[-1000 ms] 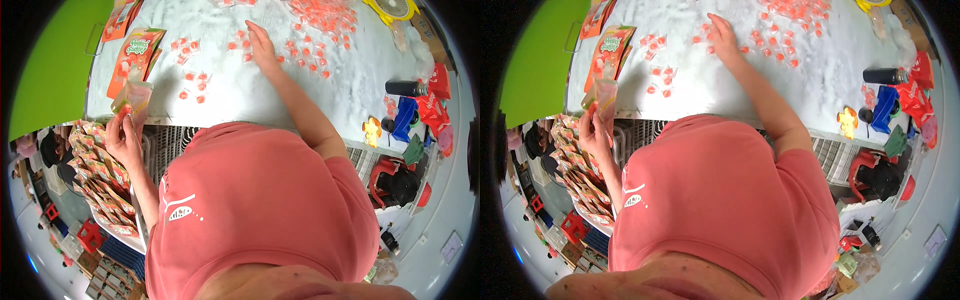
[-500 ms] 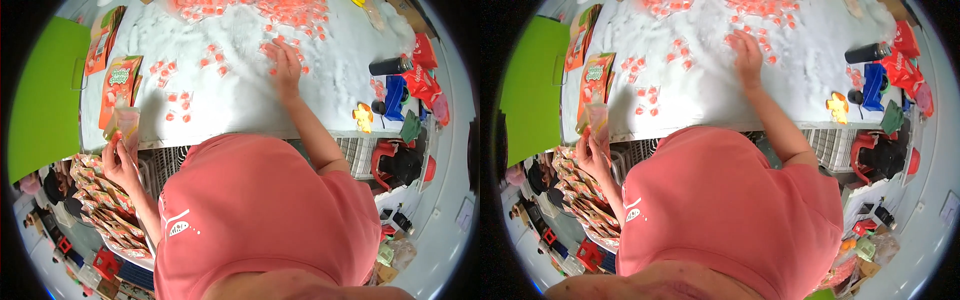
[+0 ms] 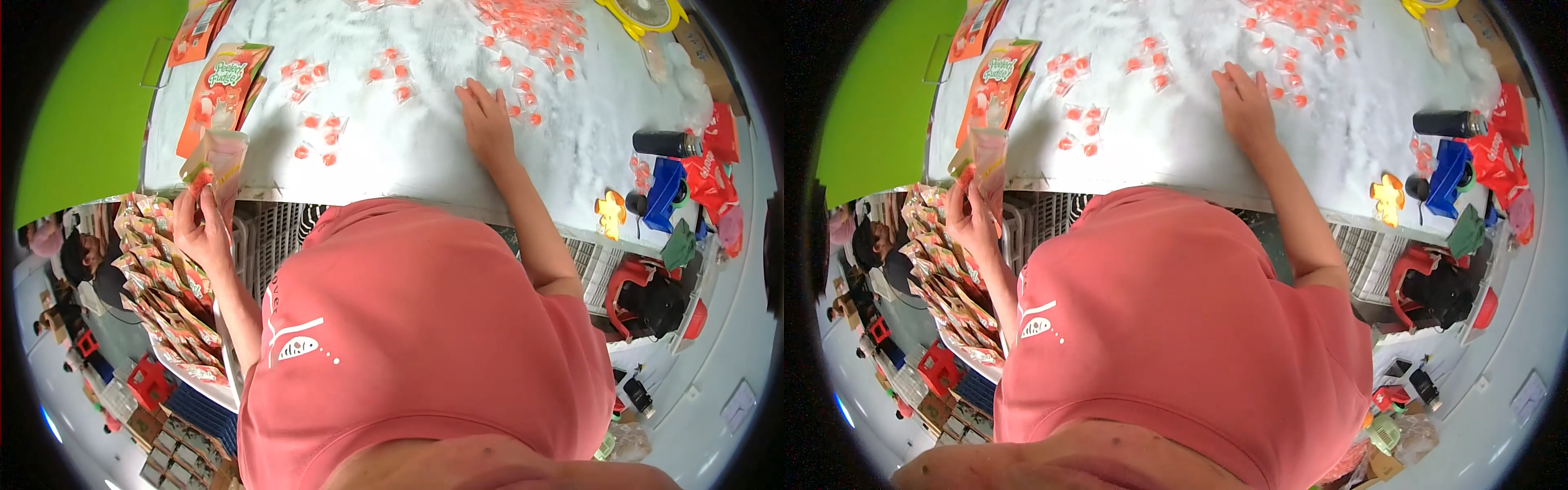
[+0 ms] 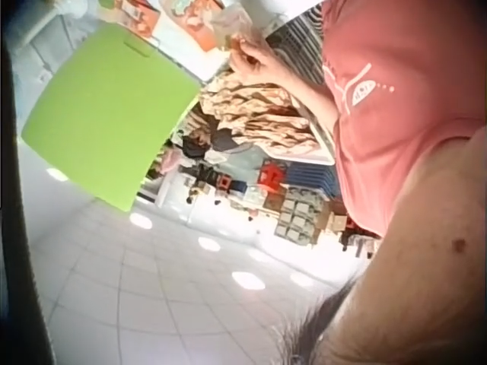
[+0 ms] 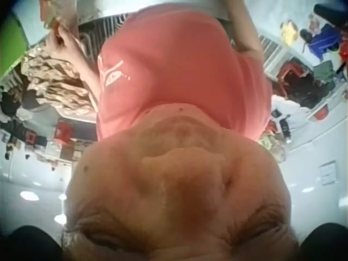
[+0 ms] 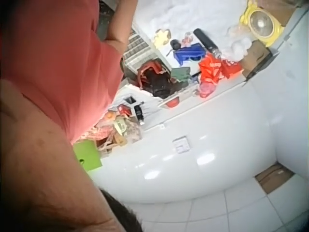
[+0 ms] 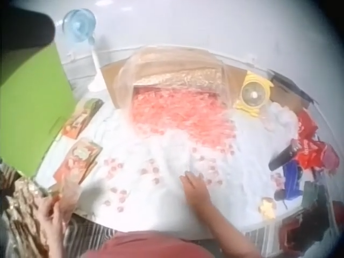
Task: Filling individual product bags with wrapped candies and organizing the filled bags into a large storage bin.
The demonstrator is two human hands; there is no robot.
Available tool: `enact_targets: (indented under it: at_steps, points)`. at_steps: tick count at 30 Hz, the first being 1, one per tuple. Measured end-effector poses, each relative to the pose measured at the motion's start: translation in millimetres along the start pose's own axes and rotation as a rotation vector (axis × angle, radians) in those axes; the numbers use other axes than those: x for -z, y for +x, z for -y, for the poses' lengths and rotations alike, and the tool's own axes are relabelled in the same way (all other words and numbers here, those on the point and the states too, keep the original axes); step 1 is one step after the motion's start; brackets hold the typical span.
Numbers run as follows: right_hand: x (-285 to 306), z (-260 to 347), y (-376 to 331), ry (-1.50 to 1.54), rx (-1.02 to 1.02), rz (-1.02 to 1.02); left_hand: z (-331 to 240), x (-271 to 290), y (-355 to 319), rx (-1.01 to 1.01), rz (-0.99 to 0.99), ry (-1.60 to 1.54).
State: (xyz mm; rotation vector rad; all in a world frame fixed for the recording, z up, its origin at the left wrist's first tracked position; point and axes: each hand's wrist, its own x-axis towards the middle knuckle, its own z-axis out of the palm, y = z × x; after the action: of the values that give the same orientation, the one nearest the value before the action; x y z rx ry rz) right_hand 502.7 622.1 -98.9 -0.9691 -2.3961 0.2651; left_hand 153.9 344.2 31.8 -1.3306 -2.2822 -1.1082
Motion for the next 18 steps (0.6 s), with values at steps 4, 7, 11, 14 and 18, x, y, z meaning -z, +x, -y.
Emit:
enact_targets:
  at_steps: [4, 7, 11, 14, 18]
  points:
    - [10.4, 0.2, -13.6, -0.042, 0.000, -0.056, 7.0, -4.4, 0.0, 0.013, -0.017, -0.021]
    - [23.0, -2.1, -17.5, 0.104, -0.083, -0.173, 13.7, -3.3, -5.1, 0.045, -0.033, -0.066]
    - [39.2, -7.4, -27.5, 0.236, -0.184, -0.377, 17.0, -5.3, -7.3, 0.084, -0.037, -0.107]
    - [38.2, -9.4, -36.2, 0.129, -0.128, -0.361, 16.5, -6.8, -5.8, 0.086, -0.025, -0.086]
    - [37.0, -4.3, -45.6, 0.029, -0.064, -0.277, 14.6, -7.1, -6.0, 0.043, -0.016, -0.044]
